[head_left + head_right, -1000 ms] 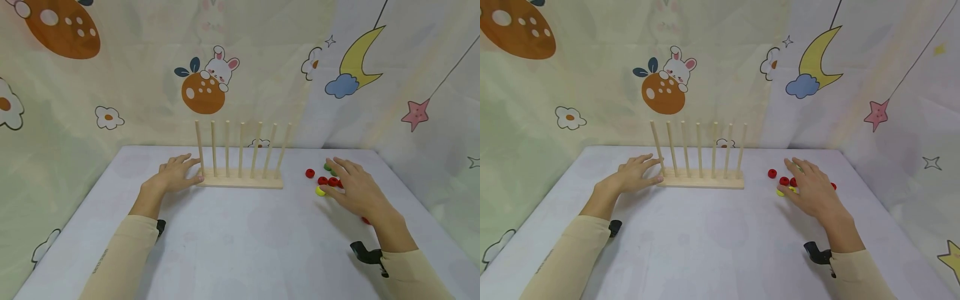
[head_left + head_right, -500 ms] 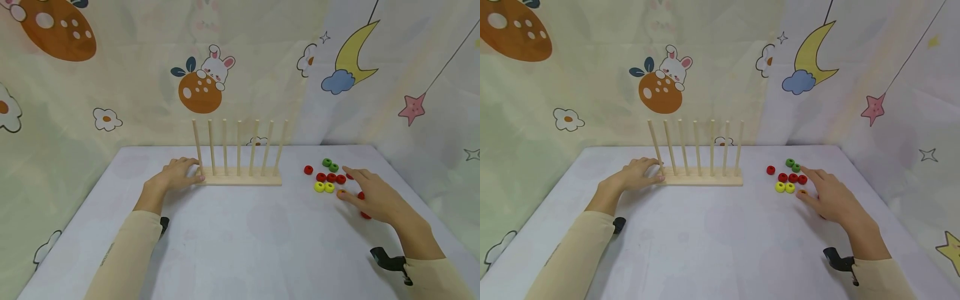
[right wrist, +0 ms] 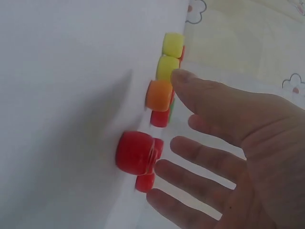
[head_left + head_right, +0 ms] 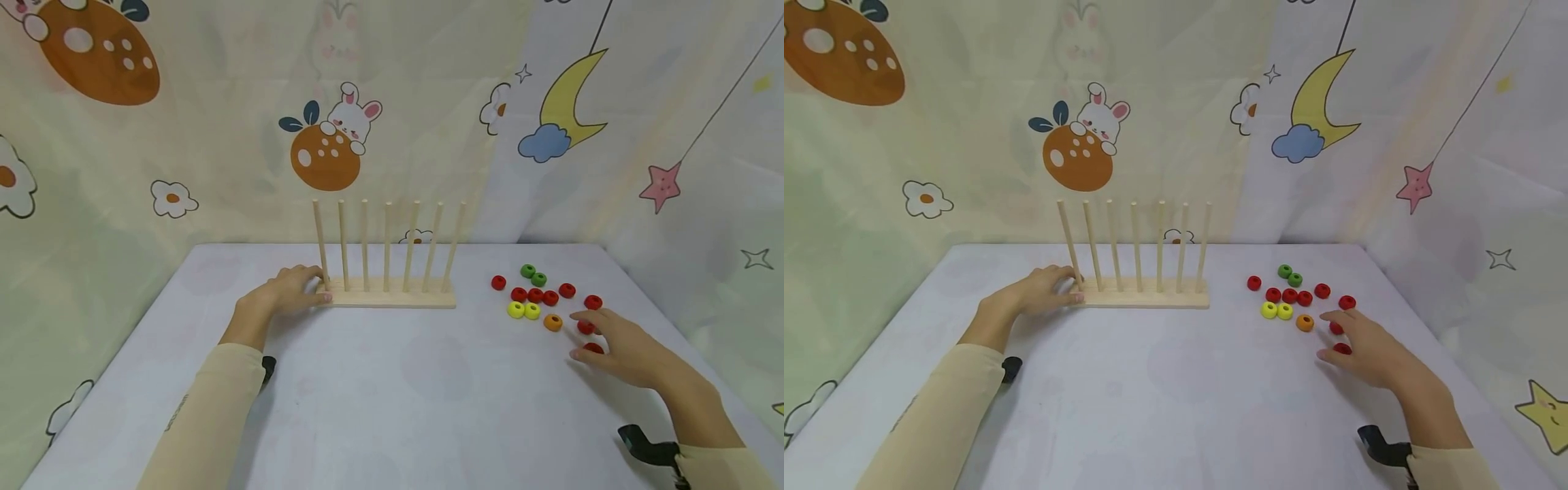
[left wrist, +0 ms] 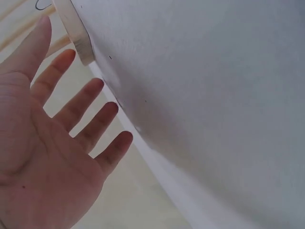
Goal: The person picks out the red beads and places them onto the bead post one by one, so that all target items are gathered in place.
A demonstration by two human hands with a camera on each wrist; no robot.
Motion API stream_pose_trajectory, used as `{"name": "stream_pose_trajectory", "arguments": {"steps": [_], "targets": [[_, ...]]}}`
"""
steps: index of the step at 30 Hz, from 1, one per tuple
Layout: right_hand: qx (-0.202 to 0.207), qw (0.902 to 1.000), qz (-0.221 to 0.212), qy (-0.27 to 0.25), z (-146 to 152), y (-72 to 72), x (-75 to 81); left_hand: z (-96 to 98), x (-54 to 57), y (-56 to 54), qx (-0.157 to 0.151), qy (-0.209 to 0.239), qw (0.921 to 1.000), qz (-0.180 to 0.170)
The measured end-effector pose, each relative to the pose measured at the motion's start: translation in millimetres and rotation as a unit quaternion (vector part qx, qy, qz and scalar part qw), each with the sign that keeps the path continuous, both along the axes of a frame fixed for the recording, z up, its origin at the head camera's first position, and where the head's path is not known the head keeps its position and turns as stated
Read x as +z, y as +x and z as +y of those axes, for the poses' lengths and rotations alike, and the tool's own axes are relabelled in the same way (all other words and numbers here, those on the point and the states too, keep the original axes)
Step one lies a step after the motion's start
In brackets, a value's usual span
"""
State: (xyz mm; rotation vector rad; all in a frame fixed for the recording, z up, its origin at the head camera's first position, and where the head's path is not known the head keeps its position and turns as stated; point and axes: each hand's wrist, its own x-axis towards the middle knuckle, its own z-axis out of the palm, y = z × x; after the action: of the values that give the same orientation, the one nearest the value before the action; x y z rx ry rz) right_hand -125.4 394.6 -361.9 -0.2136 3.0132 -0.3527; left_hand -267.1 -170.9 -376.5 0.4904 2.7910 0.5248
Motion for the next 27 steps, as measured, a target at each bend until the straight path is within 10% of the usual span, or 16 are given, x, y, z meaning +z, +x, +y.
{"name": "stream_pose_trajectory", "arguments": {"steps": [27], "targets": [[0.021, 0.9988, -0.039, -0.02, 0.3, -9.7, -9.7, -2.1, 2.1, -11.0, -0.011, -0.024, 0.9995, 0.018]]}}
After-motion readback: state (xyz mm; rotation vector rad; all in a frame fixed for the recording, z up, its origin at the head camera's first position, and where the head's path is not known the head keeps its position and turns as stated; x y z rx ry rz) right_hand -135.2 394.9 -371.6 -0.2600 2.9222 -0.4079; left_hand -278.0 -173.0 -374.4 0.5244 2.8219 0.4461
